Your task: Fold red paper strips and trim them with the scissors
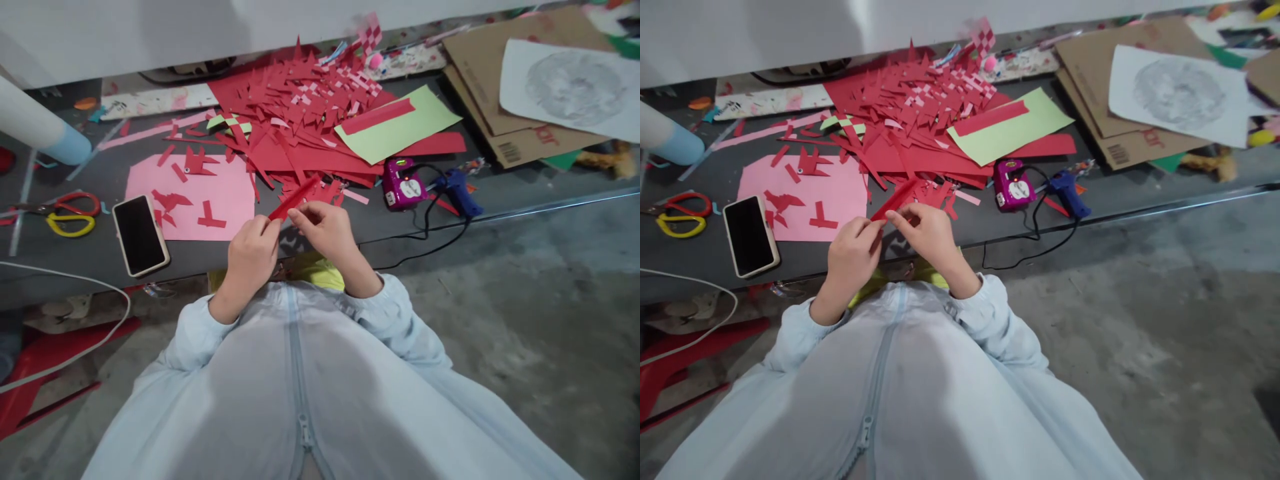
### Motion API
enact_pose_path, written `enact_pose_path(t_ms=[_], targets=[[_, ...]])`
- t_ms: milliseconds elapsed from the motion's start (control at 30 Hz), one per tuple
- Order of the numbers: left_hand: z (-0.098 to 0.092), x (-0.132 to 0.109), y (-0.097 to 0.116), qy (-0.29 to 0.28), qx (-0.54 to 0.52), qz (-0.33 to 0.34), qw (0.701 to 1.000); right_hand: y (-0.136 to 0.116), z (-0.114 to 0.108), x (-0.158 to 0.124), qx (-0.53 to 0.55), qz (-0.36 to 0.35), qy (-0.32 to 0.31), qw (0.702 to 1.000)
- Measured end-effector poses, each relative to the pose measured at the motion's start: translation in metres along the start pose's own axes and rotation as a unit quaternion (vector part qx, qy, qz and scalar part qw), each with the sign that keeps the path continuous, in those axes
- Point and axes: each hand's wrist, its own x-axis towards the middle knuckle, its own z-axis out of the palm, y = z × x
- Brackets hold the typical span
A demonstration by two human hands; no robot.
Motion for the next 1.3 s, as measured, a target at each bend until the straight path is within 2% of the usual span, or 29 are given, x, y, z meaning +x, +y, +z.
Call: enact_pose_path(t_ms=[67,133,300,367,433,500,633,700,767,900,933,1067,1133,1233,1300], targets=[[-0.002,0.001,0.005,0.016,-0.006,0.020,1.000,-0.003,0.004,0.005,0.018,0.007,0.011,1.000],[-0.004,0.001,0.008,0.023,-0.059,0.011,0.998,-0.003,0.003,0.010,0.045,0.009,0.009,0.999],[-0.012,0.013,0.006,0.007,-0.226,-0.128,0.966,-0.001,-0.003,0.019,0.115,-0.001,-0.051,0.992],[-0.016,0.021,0.001,0.005,-0.250,-0.155,0.956,-0.004,-0.005,0.021,0.149,-0.001,-0.073,0.986],[-0.019,0.030,-0.007,-0.005,-0.291,-0.155,0.944,-0.009,-0.008,0.023,0.193,-0.002,-0.105,0.976],[-0.021,0.040,-0.015,-0.019,-0.363,-0.145,0.920,-0.014,-0.011,0.026,0.226,-0.010,-0.141,0.964],[-0.024,0.057,-0.029,-0.070,-0.520,-0.141,0.839,-0.020,-0.020,0.037,0.241,-0.021,-0.186,0.952],[-0.026,0.067,-0.034,-0.071,-0.549,-0.150,0.819,-0.023,-0.022,0.045,0.243,-0.021,-0.203,0.948],[-0.029,0.077,-0.039,-0.060,-0.546,-0.155,0.821,-0.027,-0.022,0.054,0.239,-0.022,-0.224,0.945],[-0.029,0.096,-0.054,-0.032,-0.506,-0.152,0.849,-0.033,-0.017,0.078,0.211,-0.027,-0.252,0.944],[-0.027,0.101,-0.059,-0.019,-0.505,-0.159,0.848,-0.033,-0.015,0.085,0.210,-0.025,-0.252,0.944],[-0.015,0.116,-0.084,0.022,-0.542,-0.204,0.815,-0.024,-0.002,0.117,0.210,-0.013,-0.243,0.947],[-0.008,0.120,-0.096,0.029,-0.547,-0.225,0.806,-0.017,0.005,0.132,0.177,-0.037,-0.231,0.956],[0.004,0.122,-0.112,0.070,-0.535,-0.225,0.812,-0.006,0.015,0.149,0.048,-0.108,-0.185,0.976],[0.011,0.122,-0.120,0.079,-0.526,-0.233,0.814,0.000,0.019,0.157,-0.005,-0.156,-0.152,0.976]])
